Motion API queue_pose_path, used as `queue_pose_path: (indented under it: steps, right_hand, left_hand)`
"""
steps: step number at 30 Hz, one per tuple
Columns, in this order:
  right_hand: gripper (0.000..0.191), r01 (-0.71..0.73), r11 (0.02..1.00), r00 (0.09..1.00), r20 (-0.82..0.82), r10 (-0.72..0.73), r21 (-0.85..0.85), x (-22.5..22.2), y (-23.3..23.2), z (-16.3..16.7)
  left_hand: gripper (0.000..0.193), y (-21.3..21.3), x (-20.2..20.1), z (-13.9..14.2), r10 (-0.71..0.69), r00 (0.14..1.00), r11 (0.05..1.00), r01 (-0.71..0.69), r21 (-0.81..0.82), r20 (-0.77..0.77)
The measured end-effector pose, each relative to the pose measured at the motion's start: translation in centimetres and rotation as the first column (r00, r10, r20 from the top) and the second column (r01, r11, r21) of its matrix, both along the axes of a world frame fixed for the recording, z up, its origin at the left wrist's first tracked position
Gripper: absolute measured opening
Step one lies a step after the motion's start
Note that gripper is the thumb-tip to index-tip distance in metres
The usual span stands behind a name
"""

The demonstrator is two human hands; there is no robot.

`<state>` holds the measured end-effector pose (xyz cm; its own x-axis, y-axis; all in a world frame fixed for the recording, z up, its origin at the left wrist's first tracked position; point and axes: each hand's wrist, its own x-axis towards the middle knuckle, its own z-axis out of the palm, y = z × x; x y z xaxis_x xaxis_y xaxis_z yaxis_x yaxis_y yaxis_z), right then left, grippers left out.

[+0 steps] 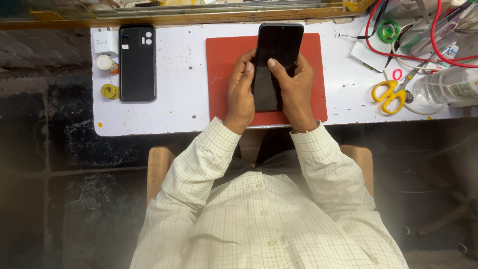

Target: The person works at a repair bench with two smartphones. They pick up one phone, press its power button, turn it over, and pry along its edges with a small opening tool, then hold the phone and apply heat to its back with a heat gun.

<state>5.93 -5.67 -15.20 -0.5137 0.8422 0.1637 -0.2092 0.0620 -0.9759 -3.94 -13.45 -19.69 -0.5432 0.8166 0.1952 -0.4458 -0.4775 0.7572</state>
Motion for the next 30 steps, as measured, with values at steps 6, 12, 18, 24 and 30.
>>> queue_pose_path:
  steps: [6, 12, 18, 24, 30]
  right_hand:
    - [0.025, -0.062, 0.995, 0.987, -0.154, 0.049, -0.083, 0.3, 0.4, -0.7]
    - [0.029, -0.075, 0.997, 0.989, -0.133, 0.072, -0.018, 0.5, 0.1, -0.5]
    - [0.029, -0.006, 0.999, 1.000, -0.021, 0.007, 0.044, 0.1, -0.4, 0.2]
    - [0.028, -0.028, 0.998, 0.994, -0.105, 0.035, 0.061, 0.3, -0.5, 0.1]
    - [0.027, -0.026, 0.999, 0.995, -0.100, 0.031, 0.048, 0.4, -0.7, 0.1]
  left_hand:
    - [0.036, -0.1, 0.0, 0.1, 0.009, 1.000, 1.000, -0.009, 0.000, -0.010]
    - [0.037, -0.1, 0.0, 0.2, -0.006, 1.000, 1.000, 0.006, -0.012, -0.001]
    - [0.038, -0.4, 0.1, 0.3, -0.002, 0.998, 1.000, 0.002, -0.002, -0.060]
    - [0.041, -0.5, 0.4, 0.8, -0.006, 0.996, 1.000, 0.003, -0.027, -0.092]
    - [0.043, -0.7, 0.2, 1.0, -0.006, 0.996, 0.999, 0.003, -0.035, -0.091]
